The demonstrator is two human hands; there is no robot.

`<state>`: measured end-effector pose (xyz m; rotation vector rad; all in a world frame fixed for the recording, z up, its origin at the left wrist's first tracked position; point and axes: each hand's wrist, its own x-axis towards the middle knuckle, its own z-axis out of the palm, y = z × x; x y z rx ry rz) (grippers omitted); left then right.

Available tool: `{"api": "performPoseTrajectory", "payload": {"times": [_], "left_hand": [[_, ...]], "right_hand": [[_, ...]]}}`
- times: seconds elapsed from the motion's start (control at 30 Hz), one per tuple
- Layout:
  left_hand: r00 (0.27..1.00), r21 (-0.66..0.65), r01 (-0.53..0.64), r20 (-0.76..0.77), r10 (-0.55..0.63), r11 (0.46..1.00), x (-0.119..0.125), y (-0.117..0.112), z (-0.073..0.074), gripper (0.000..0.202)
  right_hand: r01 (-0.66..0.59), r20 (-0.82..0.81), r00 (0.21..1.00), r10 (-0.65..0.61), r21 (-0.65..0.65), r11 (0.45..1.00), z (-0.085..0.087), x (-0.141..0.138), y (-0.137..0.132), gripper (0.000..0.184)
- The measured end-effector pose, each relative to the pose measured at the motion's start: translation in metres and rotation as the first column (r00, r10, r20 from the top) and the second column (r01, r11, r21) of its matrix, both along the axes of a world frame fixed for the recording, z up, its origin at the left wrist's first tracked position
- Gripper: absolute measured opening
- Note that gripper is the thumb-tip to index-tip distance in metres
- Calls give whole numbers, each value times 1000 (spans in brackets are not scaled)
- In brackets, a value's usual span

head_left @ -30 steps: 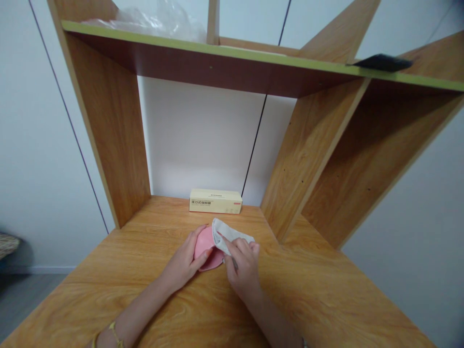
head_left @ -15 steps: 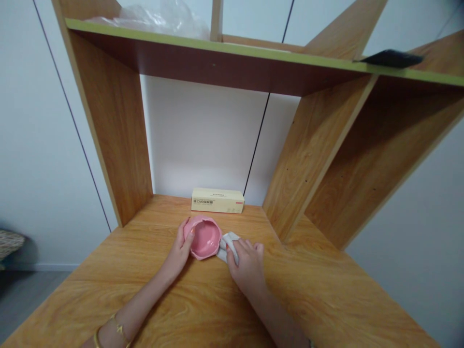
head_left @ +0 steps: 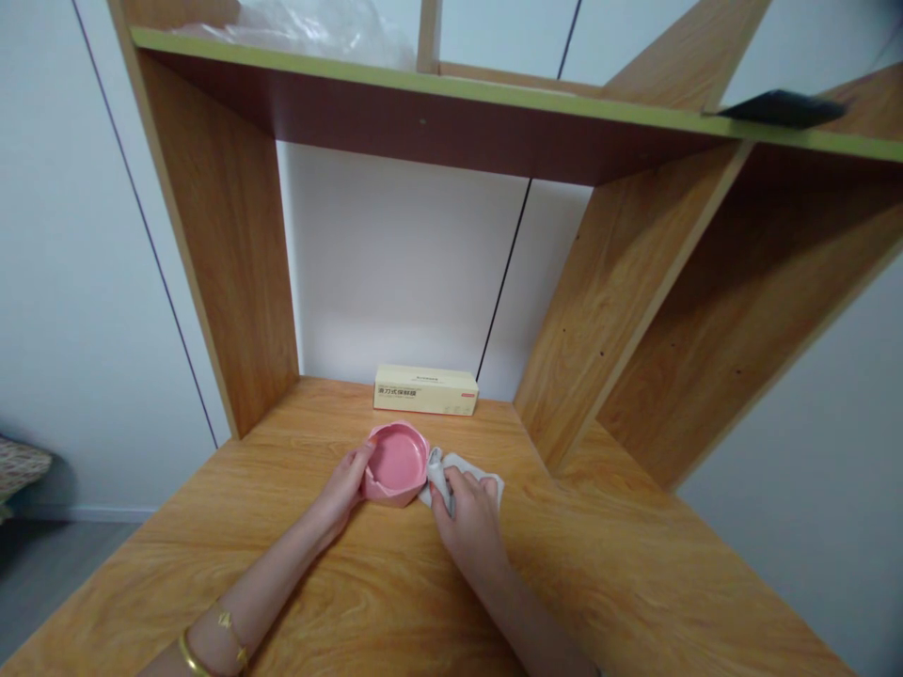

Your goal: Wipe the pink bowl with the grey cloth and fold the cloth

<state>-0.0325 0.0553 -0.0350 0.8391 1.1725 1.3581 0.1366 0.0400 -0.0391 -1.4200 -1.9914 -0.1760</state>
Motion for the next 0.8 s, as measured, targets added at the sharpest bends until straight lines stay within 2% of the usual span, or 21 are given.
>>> {"api": "performPoseTrajectory", "payload": {"times": [0.1, 0.27, 0.33, 0.4, 0.47, 0.53, 0.63, 0.7, 0.8], "left_hand": [[999, 11, -29, 27, 29, 1000, -1, 2, -5, 51], [987, 112, -123, -89, 134, 986, -2, 2, -11, 50], [981, 184, -91, -150, 120, 979, -1, 0, -8, 50], [967, 276, -7, -244, 77, 961, 2, -4, -5, 50], [945, 333, 106, -327, 9, 937, 4, -7, -3, 52], [917, 366, 201, -396, -43, 909, 7, -10, -2, 58], [858, 395, 267, -513, -31, 879, 10, -14, 2, 70], [824, 397, 275, -566, -2, 876, 12, -16, 6, 70], [811, 382, 281, -586, -5, 881, 12, -16, 8, 63]], "right_hand": [[-48, 18, 999, 48, 8, 999, 2, -1, -3, 9], [-36, -101, 994, 45, 95, 995, 9, 3, -6, 10], [-39, -119, 991, 57, 145, 989, 11, 3, -7, 13], [-69, -42, 996, 76, 150, 986, 12, 2, -7, 15], [-77, 88, 994, 69, 96, 992, 12, 0, -6, 18], [-35, 219, 975, 31, 12, 999, 12, -4, -5, 18], [46, 357, 934, -9, -93, 995, 11, -9, -5, 20], [55, 376, 926, 7, -154, 987, 10, -11, -7, 22], [-71, 248, 960, 130, -235, 969, 9, -12, -12, 23]]}}
